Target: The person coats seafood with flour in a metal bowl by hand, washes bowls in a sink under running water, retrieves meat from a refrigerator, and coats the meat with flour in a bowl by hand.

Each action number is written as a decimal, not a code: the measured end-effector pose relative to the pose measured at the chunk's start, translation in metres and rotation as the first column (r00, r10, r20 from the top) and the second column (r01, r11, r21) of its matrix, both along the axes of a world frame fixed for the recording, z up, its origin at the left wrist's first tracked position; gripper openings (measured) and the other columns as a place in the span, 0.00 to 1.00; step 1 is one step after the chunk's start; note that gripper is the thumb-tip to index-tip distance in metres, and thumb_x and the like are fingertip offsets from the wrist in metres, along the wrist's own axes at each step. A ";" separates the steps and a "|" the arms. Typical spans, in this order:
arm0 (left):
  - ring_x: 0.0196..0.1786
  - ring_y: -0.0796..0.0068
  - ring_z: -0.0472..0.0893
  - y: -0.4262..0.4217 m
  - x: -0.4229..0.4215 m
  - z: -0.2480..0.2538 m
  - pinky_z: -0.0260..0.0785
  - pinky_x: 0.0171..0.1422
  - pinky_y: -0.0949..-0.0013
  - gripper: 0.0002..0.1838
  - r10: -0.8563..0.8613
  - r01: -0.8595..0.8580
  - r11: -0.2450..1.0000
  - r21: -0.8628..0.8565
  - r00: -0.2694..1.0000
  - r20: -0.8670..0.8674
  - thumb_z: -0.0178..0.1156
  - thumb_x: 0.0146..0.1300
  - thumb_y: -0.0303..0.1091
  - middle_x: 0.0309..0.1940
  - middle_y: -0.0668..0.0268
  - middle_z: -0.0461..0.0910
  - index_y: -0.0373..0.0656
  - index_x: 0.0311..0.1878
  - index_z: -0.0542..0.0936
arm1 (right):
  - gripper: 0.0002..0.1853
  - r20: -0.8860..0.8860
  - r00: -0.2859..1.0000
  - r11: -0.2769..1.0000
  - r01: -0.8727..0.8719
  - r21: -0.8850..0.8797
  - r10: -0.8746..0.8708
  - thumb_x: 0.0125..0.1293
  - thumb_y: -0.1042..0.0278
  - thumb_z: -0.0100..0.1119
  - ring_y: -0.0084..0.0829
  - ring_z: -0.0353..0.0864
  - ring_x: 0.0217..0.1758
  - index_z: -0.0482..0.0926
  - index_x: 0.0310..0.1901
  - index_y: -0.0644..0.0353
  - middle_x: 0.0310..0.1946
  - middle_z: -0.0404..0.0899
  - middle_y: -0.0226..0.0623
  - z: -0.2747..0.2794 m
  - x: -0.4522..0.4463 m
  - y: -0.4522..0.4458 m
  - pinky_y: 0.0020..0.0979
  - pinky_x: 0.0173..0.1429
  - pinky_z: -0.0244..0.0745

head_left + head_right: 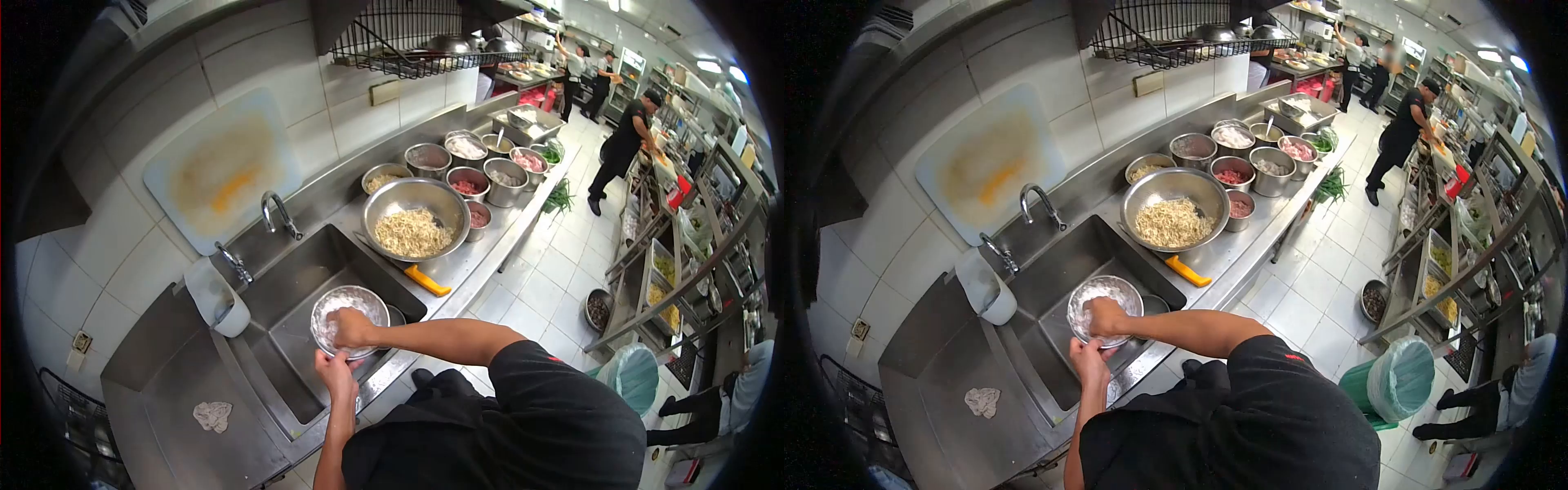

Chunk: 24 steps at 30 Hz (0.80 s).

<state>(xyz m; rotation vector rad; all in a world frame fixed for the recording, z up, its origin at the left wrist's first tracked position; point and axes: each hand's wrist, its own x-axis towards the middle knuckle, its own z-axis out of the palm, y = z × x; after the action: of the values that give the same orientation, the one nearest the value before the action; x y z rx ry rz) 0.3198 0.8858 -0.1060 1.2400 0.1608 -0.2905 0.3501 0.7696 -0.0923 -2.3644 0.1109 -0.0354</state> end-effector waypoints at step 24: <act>0.32 0.67 0.78 0.010 -0.002 0.018 0.80 0.27 0.66 0.09 0.101 -0.099 0.993 -0.069 0.994 0.030 0.49 0.49 0.16 0.35 0.60 0.73 0.39 0.34 0.66 | 0.40 -0.037 0.970 0.904 -0.236 -0.356 0.239 0.43 0.57 0.67 0.54 0.65 0.59 0.65 0.62 0.49 0.58 0.62 0.55 0.038 -0.005 -0.009 0.45 0.59 0.67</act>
<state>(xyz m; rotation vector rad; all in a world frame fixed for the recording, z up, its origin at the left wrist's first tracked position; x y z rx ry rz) 0.3174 0.8962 -0.0881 1.1653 0.1819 -0.1866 0.3449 0.7608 -0.0540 -2.7261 -0.2073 0.0591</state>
